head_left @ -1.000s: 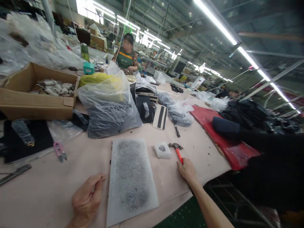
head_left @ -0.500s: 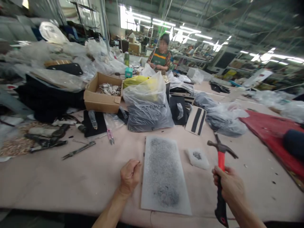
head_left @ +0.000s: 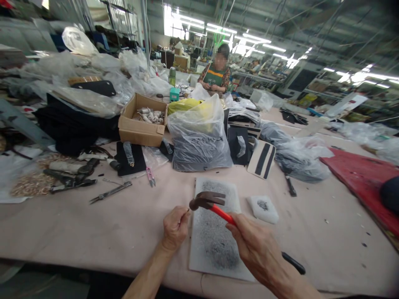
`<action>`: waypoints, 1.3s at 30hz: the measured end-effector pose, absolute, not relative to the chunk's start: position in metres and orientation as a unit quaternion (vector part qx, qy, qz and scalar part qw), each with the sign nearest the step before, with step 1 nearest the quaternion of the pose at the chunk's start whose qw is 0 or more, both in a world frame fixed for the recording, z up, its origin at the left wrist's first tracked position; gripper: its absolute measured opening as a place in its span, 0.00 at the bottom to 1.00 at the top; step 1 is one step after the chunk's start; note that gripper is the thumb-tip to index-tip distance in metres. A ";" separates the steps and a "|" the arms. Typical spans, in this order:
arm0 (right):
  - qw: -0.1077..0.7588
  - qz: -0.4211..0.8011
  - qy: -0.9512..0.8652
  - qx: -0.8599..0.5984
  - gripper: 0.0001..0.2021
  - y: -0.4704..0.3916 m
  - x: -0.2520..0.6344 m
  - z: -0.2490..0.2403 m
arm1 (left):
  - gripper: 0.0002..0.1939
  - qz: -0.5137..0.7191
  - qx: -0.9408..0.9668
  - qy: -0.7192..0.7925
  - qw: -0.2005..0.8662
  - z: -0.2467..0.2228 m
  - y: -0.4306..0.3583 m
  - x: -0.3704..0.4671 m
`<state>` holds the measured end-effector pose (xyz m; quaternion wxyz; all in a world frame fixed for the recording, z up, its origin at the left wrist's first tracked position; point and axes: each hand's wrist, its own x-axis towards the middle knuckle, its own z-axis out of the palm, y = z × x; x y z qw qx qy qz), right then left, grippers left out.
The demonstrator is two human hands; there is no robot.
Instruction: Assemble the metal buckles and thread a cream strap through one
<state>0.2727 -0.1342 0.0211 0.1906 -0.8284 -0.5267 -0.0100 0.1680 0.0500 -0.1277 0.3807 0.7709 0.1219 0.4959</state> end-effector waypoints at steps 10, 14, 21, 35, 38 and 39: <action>0.223 -0.043 -0.539 -0.811 0.08 -0.125 0.270 0.025 | 0.06 0.489 0.771 0.119 0.390 -0.131 0.049 0.168; 0.182 -0.004 -0.534 -0.826 0.07 -0.126 0.270 0.016 | 0.06 0.471 0.779 0.125 0.395 -0.132 0.049 0.167; 0.219 -0.040 -0.544 -0.809 0.10 -0.127 0.267 0.014 | 0.05 0.483 0.773 0.117 0.395 -0.130 0.049 0.168; 0.226 -0.037 -0.526 -0.819 0.10 -0.129 0.267 0.012 | 0.07 0.490 0.771 0.115 0.391 -0.129 0.050 0.168; 0.234 -0.048 -0.530 -0.814 0.12 -0.129 0.266 0.009 | 0.04 0.476 0.779 0.126 0.388 -0.130 0.050 0.167; 0.216 -0.045 -0.533 -0.817 0.12 -0.129 0.265 0.008 | 0.05 0.464 0.784 0.132 0.392 -0.130 0.050 0.167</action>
